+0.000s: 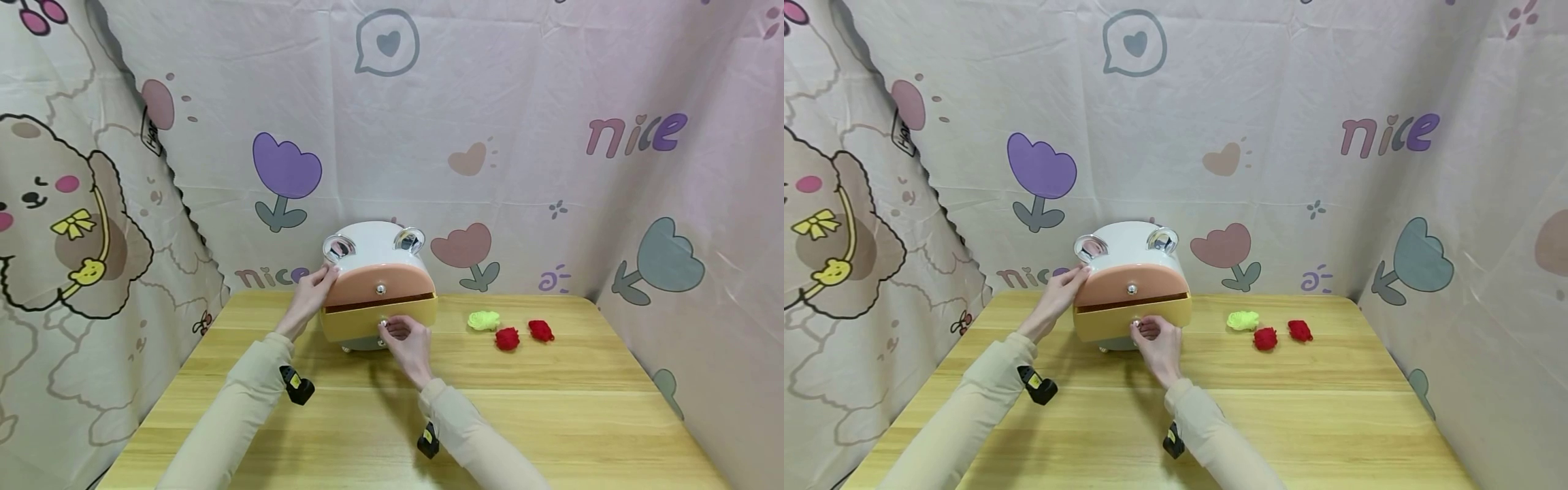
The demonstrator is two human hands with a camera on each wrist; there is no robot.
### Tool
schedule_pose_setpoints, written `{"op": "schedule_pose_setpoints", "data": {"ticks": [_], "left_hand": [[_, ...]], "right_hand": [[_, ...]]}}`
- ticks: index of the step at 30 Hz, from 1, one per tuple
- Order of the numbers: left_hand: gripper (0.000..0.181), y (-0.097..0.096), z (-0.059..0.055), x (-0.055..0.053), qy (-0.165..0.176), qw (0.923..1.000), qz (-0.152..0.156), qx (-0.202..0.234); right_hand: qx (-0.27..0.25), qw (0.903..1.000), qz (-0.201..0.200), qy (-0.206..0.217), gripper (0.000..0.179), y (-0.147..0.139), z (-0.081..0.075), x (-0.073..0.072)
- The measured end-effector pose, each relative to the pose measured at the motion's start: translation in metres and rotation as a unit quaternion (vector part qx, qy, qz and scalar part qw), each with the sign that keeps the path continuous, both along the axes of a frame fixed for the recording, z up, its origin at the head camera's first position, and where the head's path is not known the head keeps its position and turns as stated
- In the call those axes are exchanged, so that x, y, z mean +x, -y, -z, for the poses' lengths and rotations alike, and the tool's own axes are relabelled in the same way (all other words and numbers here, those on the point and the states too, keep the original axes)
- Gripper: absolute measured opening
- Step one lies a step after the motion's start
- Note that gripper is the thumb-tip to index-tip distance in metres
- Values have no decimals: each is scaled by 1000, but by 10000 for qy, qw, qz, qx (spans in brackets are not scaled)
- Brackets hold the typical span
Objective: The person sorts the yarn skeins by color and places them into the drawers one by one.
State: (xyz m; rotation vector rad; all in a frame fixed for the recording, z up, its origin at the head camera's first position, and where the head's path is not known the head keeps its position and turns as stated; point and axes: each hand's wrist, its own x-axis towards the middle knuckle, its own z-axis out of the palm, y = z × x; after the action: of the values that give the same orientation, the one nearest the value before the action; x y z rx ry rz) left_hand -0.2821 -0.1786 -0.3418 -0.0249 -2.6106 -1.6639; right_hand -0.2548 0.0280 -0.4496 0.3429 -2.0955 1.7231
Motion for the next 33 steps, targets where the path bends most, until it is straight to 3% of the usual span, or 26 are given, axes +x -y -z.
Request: {"op": "schedule_pose_setpoints", "data": {"ticks": [17, 24, 29, 33], "left_hand": [[64, 0, 0, 0, -14, 10000, 45, 71], [64, 0, 0, 1, -12, 10000, 38, 34], [65, 0, 0, 1, 14, 10000, 48, 45], [65, 0, 0, 1, 40, 10000, 43, 45]], "right_hand": [[-169, 9998, -26, -47, 10, -4, 0, 17], [-61, 9999, 120, 61, 10, -2, -27, 43], [-90, 9997, 150, 180, 10, -4, -8, 35], [-183, 9998, 62, 13, 10, -8, 1, 33]]}}
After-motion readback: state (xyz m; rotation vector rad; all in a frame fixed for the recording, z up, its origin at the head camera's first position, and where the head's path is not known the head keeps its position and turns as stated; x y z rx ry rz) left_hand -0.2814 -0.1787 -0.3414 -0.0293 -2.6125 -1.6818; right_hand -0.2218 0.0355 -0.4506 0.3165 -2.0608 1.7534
